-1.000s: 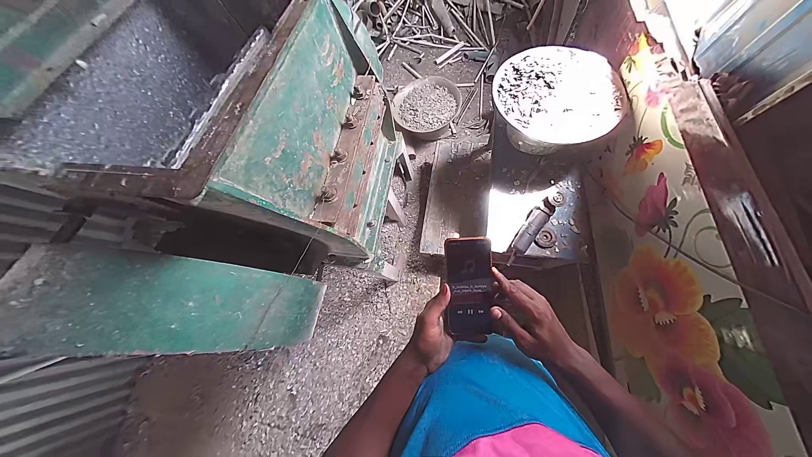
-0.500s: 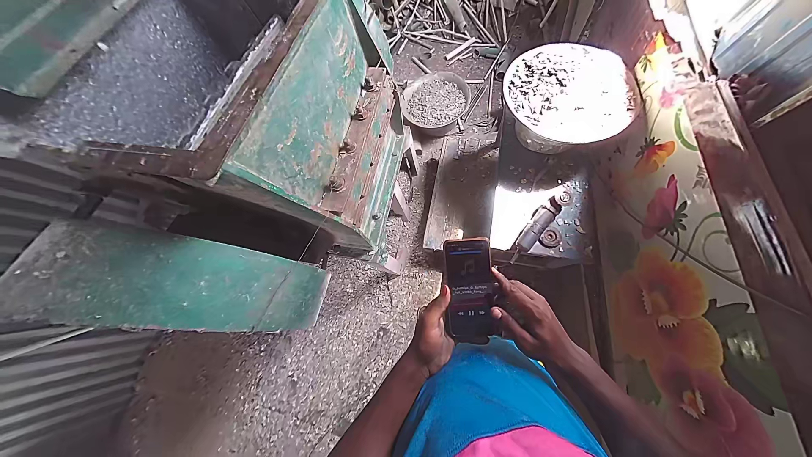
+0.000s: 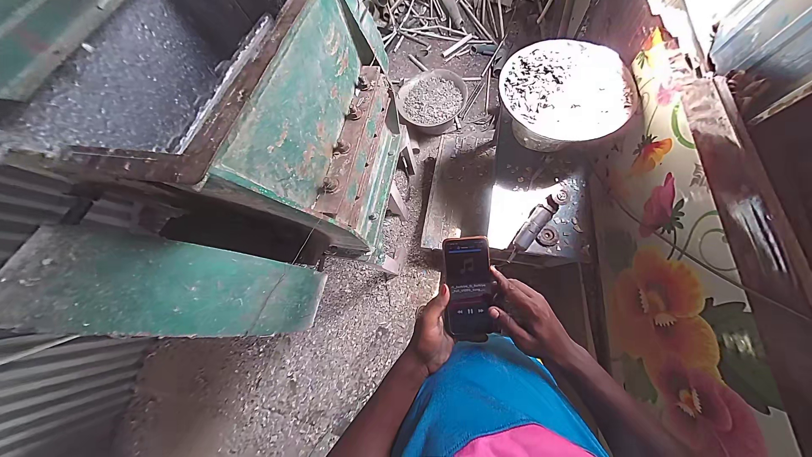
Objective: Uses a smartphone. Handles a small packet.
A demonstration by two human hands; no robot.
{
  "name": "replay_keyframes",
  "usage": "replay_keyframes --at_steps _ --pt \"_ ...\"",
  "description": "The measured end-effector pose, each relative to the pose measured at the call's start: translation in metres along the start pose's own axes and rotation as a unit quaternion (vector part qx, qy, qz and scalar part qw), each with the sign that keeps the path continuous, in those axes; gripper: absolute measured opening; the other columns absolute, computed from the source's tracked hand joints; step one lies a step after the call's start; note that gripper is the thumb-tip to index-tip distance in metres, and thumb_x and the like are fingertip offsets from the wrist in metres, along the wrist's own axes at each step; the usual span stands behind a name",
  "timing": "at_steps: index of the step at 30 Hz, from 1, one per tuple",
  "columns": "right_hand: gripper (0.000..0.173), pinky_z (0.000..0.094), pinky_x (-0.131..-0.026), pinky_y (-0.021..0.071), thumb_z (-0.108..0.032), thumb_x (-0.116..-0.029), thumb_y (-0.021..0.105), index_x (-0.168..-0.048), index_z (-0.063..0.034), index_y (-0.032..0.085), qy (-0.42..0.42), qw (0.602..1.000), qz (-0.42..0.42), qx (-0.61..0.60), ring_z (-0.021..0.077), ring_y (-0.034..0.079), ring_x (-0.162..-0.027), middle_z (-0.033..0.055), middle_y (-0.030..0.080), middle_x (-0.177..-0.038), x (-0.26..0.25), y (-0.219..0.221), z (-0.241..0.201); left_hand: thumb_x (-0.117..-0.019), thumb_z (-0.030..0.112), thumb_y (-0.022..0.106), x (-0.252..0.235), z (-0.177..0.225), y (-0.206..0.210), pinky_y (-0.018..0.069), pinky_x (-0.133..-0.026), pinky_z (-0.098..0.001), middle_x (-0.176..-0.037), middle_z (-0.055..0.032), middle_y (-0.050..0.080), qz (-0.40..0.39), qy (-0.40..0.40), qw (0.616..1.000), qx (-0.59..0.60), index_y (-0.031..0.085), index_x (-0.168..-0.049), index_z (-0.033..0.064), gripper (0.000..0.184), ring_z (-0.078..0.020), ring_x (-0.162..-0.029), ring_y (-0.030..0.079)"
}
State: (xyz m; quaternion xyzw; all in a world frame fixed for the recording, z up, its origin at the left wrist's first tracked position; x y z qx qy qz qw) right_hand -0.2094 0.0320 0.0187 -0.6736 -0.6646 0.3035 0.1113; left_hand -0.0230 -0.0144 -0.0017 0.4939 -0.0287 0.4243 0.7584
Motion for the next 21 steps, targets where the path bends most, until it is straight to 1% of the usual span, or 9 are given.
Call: replay_keyframes --at_steps 4,7,9,11,12,14,17,21 --pt "0.066 0.0339 -0.097 0.0548 -0.044 -0.1031 0.054 -0.15 0.0009 0.048 0.017 1.0 0.001 -0.014 0.0157 0.066 -0.107 0.0114 0.07 -0.116 -0.001 0.0 0.001 -0.1104 0.042 0.026 -0.004 0.0 0.001 0.0605 -0.087 -0.0566 -0.128 -0.0228 0.066 0.002 -0.002 1.0 -0.007 0.05 -0.141 0.0046 0.054 -0.0379 -0.112 0.069" --pt "0.076 0.0316 -0.097 0.0546 -0.046 -0.0998 0.059 -0.154 0.0028 0.04 0.045 0.997 -0.013 -0.06 0.015 0.064 -0.109 0.0148 0.066 -0.121 -0.001 0.002 0.001 -0.1106 0.041 0.027 -0.007 0.001 0.002 0.0601 -0.089 -0.0564 -0.128 -0.0223 0.066 0.006 -0.002 1.0 -0.011 0.049 -0.142 0.0049 0.053 -0.0373 -0.114 0.069" --pt "0.083 0.0308 -0.099 0.0545 -0.045 -0.0969 0.064 -0.156 0.0045 0.035 0.056 0.994 -0.02 -0.093 0.0155 0.063 -0.113 0.0169 0.063 -0.127 -0.001 0.005 0.004 -0.1112 0.041 0.026 -0.009 0.002 0.003 0.0591 -0.091 -0.0573 -0.129 -0.0229 0.066 0.009 -0.001 1.0 -0.009 0.049 -0.143 0.0042 0.053 -0.0378 -0.115 0.068" --pt "0.088 0.0311 -0.104 0.0521 -0.041 -0.0938 0.068 -0.157 0.0065 0.03 0.059 0.993 -0.02 -0.103 0.0169 0.061 -0.121 0.0193 0.058 -0.135 0.0 0.007 0.006 -0.1113 0.04 0.027 -0.011 0.003 0.005 0.057 -0.096 -0.0561 -0.13 -0.0227 0.065 0.006 0.003 1.0 -0.011 0.048 -0.143 0.0033 0.053 -0.0361 -0.117 0.067" --pt "0.089 0.0309 -0.105 0.0517 -0.039 -0.0927 0.069 -0.157 0.0074 0.029 0.061 0.993 -0.015 -0.104 0.0173 0.06 -0.122 0.0201 0.057 -0.137 0.0 0.008 0.006 -0.1113 0.04 0.028 -0.012 0.003 0.005 0.0564 -0.098 -0.0554 -0.13 -0.0225 0.065 0.005 0.004 1.0 -0.011 0.049 -0.142 0.0028 0.053 -0.0354 -0.118 0.067" --pt "0.087 0.0307 -0.102 0.0535 -0.037 -0.0922 0.069 -0.157 0.0073 0.03 0.071 0.992 0.002 -0.108 0.0167 0.061 -0.119 0.0193 0.058 -0.135 0.0 0.009 0.007 -0.1116 0.039 0.028 -0.014 0.004 0.007 0.0565 -0.098 -0.0548 -0.129 -0.0221 0.066 0.001 0.002 1.0 -0.015 0.05 -0.141 0.0025 0.052 -0.0348 -0.117 0.067" --pt "0.079 0.0301 -0.093 0.0577 -0.033 -0.0935 0.068 -0.154 0.0056 0.036 0.087 0.988 0.039 -0.121 0.0144 0.065 -0.11 0.0159 0.062 -0.131 0.0 0.008 0.009 -0.1119 0.039 0.026 -0.017 0.005 0.01 0.0573 -0.096 -0.0557 -0.129 -0.0222 0.066 -0.009 -0.005 1.0 -0.016 0.05 -0.141 0.0026 0.052 -0.0357 -0.117 0.067" --pt "0.069 0.0282 -0.089 0.0592 -0.029 -0.0956 0.066 -0.15 0.0057 0.042 0.088 0.987 0.071 -0.115 0.0115 0.068 -0.104 0.0132 0.067 -0.125 -0.003 0.003 0.009 -0.1115 0.04 0.026 -0.019 0.005 0.012 0.0583 -0.092 -0.0592 -0.13 -0.0235 0.065 -0.024 -0.019 0.999 -0.021 0.047 -0.143 0.004 0.052 -0.039 -0.116 0.067"
Point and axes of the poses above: each hand's wrist, its own x-axis away from the middle knuckle, its own y-axis out of the palm, z = x × y, the point moved 4 cm from there along -x, towards the middle knuckle
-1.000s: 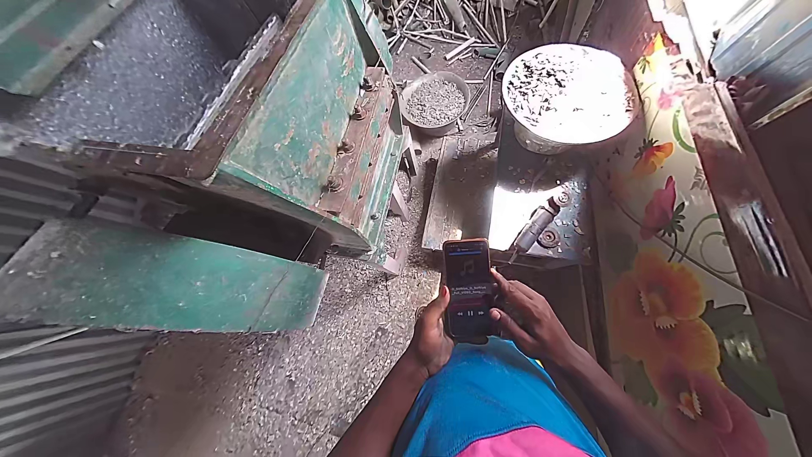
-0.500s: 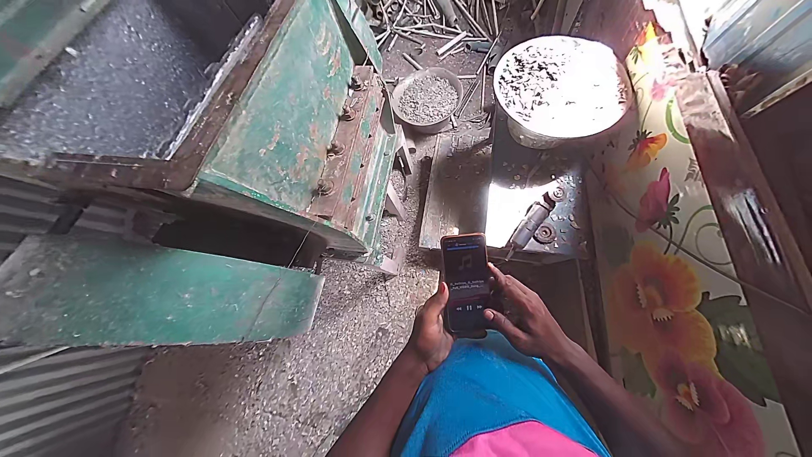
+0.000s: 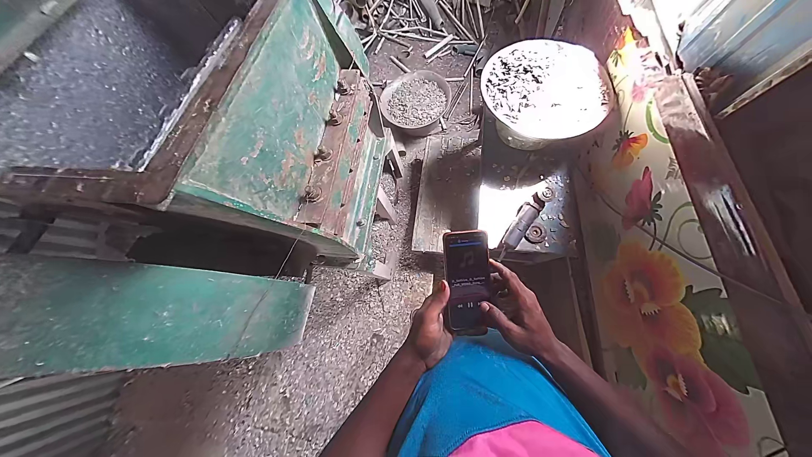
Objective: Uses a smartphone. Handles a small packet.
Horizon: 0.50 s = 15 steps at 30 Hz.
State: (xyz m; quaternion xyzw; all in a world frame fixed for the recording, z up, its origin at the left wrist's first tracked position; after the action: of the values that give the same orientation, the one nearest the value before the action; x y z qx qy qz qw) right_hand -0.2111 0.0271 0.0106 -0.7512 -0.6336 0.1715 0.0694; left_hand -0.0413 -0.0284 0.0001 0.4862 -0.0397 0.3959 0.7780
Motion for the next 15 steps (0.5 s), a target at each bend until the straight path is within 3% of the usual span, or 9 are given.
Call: replay_keyframes --at_steps 4,10,15 --pt "0.065 0.0274 -0.086 0.0597 -0.027 -0.0963 0.065 -0.148 0.0059 0.044 -0.004 1.0 0.018 0.007 0.0105 0.068 -0.098 0.0108 0.07 -0.118 0.0008 -0.0014 0.0006 -0.1119 0.04 0.025 -0.0007 0.0005 0.0036 0.0591 -0.09 -0.0586 -0.128 -0.0238 0.065 0.006 -0.013 1.0 0.001 0.047 -0.143 0.004 0.052 -0.0398 -0.114 0.068" --pt "0.059 0.0277 -0.09 0.0579 -0.031 -0.1047 0.047 -0.15 0.0068 0.042 0.003 0.999 -0.005 -0.042 0.0102 0.067 -0.103 0.0107 0.068 -0.12 0.0015 -0.0066 -0.0001 -0.1113 0.043 0.026 -0.0003 0.0006 0.003 0.0578 -0.091 -0.0606 -0.131 -0.0242 0.064 -0.005 -0.015 1.0 -0.007 0.047 -0.144 0.0041 0.054 -0.041 -0.117 0.066" --pt "0.061 0.0287 -0.092 0.058 -0.034 -0.1049 0.047 -0.15 0.0057 0.041 -0.006 0.998 -0.019 -0.057 0.0109 0.067 -0.106 0.0107 0.068 -0.122 0.0015 0.0031 0.003 -0.1108 0.042 0.027 0.0062 0.0029 -0.0049 0.0586 -0.09 -0.0595 -0.129 -0.0235 0.065 -0.004 -0.002 1.0 -0.015 0.05 -0.141 0.0043 0.054 -0.0399 -0.116 0.067"
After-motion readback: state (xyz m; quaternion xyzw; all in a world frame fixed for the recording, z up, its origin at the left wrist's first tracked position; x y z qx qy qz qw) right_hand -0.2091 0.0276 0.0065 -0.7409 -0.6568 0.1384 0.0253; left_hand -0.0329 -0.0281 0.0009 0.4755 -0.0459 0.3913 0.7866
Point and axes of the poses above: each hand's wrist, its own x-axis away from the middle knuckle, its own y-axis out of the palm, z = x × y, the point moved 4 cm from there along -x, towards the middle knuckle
